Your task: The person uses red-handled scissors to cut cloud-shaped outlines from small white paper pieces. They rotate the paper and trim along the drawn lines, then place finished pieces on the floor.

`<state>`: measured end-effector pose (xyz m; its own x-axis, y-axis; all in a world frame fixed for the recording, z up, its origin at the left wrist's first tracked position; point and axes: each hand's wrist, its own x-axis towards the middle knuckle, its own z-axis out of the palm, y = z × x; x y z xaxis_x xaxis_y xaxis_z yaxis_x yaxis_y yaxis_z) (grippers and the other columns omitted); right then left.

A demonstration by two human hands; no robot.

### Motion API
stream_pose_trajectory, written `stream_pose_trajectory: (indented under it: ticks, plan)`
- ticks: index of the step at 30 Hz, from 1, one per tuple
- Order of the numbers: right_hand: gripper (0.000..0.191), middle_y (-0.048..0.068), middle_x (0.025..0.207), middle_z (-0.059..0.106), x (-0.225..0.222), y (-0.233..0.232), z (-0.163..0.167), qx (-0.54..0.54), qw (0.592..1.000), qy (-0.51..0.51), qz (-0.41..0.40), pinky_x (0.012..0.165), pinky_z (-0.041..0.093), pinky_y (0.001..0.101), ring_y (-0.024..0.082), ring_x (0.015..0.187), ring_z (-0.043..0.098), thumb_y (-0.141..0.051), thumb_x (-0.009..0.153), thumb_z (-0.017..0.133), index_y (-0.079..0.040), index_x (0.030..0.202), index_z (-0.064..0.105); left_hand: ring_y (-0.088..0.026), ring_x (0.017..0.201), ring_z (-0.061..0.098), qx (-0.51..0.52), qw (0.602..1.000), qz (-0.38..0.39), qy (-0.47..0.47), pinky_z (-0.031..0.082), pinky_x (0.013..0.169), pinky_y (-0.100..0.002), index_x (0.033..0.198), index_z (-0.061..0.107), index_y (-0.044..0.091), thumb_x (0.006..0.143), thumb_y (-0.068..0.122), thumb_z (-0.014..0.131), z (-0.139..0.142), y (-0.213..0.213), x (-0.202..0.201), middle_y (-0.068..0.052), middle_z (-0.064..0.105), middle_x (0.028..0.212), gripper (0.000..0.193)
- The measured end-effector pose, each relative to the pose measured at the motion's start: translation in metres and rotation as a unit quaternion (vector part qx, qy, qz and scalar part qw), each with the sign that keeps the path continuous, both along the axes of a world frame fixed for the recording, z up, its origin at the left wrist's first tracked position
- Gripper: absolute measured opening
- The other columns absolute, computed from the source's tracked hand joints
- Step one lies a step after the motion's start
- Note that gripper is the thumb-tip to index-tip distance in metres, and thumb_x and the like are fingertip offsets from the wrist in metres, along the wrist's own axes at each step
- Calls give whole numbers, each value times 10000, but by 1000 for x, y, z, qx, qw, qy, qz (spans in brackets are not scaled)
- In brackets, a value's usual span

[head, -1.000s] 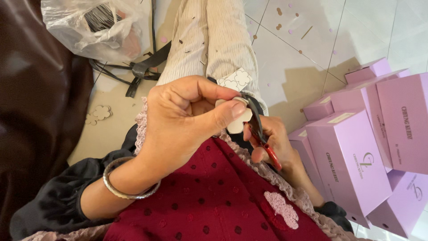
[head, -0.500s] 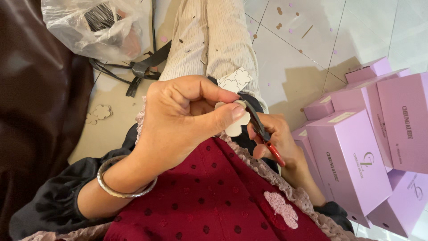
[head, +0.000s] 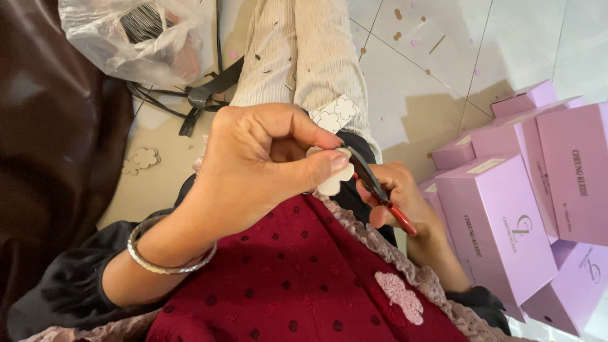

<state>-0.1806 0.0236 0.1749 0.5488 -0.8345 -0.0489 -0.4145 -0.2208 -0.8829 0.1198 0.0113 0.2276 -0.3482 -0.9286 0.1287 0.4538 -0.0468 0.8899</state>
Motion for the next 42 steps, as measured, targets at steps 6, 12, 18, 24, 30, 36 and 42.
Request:
stream_pose_trajectory:
  ticks: [6, 12, 18, 24, 30, 36, 42]
  plan:
    - [778, -75, 600, 415, -9, -2, 9, -2, 999, 50, -9, 469, 270, 264, 44, 540, 375, -884, 662, 624, -119, 734, 501, -10, 675, 652, -8, 999, -16, -32, 500, 571, -146, 960, 749, -58, 903, 16, 786, 1, -4, 3, -29, 735, 787, 101]
    - [789, -75, 603, 412, -12, -3, 14, -23, 997, 72, -10, 489, 258, 269, 48, 550, 362, -894, 654, 613, -117, 704, 484, -9, 665, 647, -6, 999, -28, -37, 493, 557, -147, 953, 753, -49, 891, 27, 789, 0, -7, 3, -18, 729, 781, 105]
    - [873, -72, 632, 535, -17, -11, 24, 56, 997, 49, 33, 433, 331, 248, 32, 528, 463, -914, 636, 603, -75, 876, 626, -14, 620, 626, -13, 997, -23, -66, 491, 526, -155, 939, 752, -36, 876, 50, 803, 1, -11, 4, -15, 714, 745, 118]
    - [895, -61, 592, 518, -29, -22, 40, 66, 987, 126, 81, 458, 334, 254, 45, 508, 461, -928, 611, 592, -80, 887, 669, -10, 620, 655, -61, 990, -24, -123, 516, 527, -154, 919, 759, -21, 863, 69, 808, 2, -21, 7, -12, 750, 756, 116]
    - [969, -50, 742, 604, -28, -28, 48, 113, 983, 93, 110, 459, 381, 241, 48, 570, 501, -965, 650, 564, -59, 989, 626, -15, 617, 643, -48, 989, -39, -135, 506, 527, -159, 915, 762, -19, 857, 83, 811, 2, -26, 8, -23, 746, 752, 127]
    - [877, -50, 585, 466, -24, -27, 43, 96, 984, 126, 85, 471, 306, 262, 74, 520, 426, -940, 636, 583, -83, 816, 629, -17, 650, 649, -39, 989, -41, -135, 516, 553, -161, 924, 756, -25, 860, 84, 805, -3, -30, 8, -25, 755, 787, 135]
    - [825, -42, 593, 484, -25, -27, 45, 76, 983, 152, 71, 465, 330, 271, 77, 538, 451, -911, 659, 619, -91, 753, 603, -36, 636, 650, -43, 984, -44, -170, 510, 540, -173, 911, 770, -24, 851, 98, 805, -9, -36, 9, -34, 762, 771, 140]
